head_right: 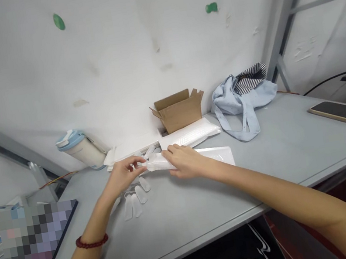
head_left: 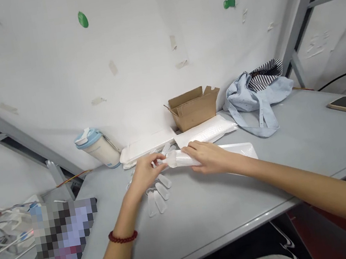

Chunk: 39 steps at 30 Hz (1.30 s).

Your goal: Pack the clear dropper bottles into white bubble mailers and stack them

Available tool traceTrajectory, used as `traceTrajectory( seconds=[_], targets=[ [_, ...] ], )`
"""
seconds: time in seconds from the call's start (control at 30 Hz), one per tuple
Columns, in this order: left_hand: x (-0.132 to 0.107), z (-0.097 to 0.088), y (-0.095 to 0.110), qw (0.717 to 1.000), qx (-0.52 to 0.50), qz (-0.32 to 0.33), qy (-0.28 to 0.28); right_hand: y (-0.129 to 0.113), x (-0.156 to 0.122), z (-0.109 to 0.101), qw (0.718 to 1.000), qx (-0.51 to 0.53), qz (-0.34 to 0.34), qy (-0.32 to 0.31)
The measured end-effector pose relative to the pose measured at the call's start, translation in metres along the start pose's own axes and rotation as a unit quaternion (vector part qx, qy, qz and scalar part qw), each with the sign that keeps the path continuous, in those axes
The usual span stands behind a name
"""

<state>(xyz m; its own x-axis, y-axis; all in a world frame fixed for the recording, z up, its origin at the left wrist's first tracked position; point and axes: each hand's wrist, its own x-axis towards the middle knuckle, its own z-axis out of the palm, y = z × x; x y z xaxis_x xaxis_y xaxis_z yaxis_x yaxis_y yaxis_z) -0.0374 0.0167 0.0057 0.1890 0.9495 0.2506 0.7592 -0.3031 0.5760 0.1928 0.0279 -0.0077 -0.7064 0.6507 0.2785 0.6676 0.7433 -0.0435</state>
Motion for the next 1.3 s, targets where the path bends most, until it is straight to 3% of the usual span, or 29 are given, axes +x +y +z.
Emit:
traceTrajectory(
  seconds=[0.1, 0.17, 0.27, 0.33, 0.43, 0.6, 0.73, 0.8, 0.9, 0.97, 1.03, 1.17, 1.3],
  targets=[
    [-0.001, 0.011, 0.005, 0.999, -0.029, 0.015, 0.016, 0.0, 0.0, 0.0, 1.0, 0.005, 0.002, -0.003],
    [-0.002, 0.014, 0.008, 0.994, -0.105, 0.003, -0.011, -0.001, 0.0, 0.0, 1.0, 0.014, 0.0, -0.004],
    [-0.003, 0.01, 0.011, 0.978, -0.203, -0.008, -0.038, 0.0, 0.0, 0.0, 1.0, 0.023, -0.001, -0.002],
    [-0.003, 0.002, 0.009, 0.978, -0.208, -0.019, -0.001, 0.002, 0.0, 0.0, 1.0, 0.029, 0.004, 0.005],
    [0.0, -0.009, 0.0, 0.989, -0.121, -0.056, 0.068, 0.008, 0.002, -0.001, 0.998, 0.05, 0.027, 0.024],
    [0.001, 0.002, -0.014, 0.997, 0.07, -0.027, -0.029, 0.016, 0.005, -0.007, 0.977, 0.187, 0.082, 0.056],
    [0.0, 0.015, -0.014, 0.992, 0.115, 0.024, -0.048, 0.015, 0.005, -0.011, 0.965, 0.245, 0.087, 0.046],
    [0.0, 0.011, -0.012, 0.996, 0.08, 0.022, -0.028, 0.014, 0.004, -0.01, 0.968, 0.23, 0.09, 0.043],
    [0.0, -0.003, -0.008, 0.996, -0.024, -0.019, 0.079, 0.012, 0.004, -0.008, 0.972, 0.205, 0.103, 0.043],
    [0.001, -0.011, -0.004, 0.978, -0.123, -0.044, 0.164, 0.011, 0.004, -0.007, 0.974, 0.194, 0.106, 0.041],
    [0.001, -0.015, 0.001, 0.947, -0.231, -0.058, 0.215, 0.009, 0.004, -0.007, 0.976, 0.187, 0.104, 0.034],
    [0.0, -0.009, 0.009, 0.9, -0.365, -0.068, 0.228, 0.004, 0.002, -0.007, 0.981, 0.166, 0.091, 0.029],
    [0.0, 0.006, 0.014, 0.899, -0.384, -0.115, 0.178, 0.0, 0.001, -0.006, 0.986, 0.145, 0.077, 0.037]
  ],
)
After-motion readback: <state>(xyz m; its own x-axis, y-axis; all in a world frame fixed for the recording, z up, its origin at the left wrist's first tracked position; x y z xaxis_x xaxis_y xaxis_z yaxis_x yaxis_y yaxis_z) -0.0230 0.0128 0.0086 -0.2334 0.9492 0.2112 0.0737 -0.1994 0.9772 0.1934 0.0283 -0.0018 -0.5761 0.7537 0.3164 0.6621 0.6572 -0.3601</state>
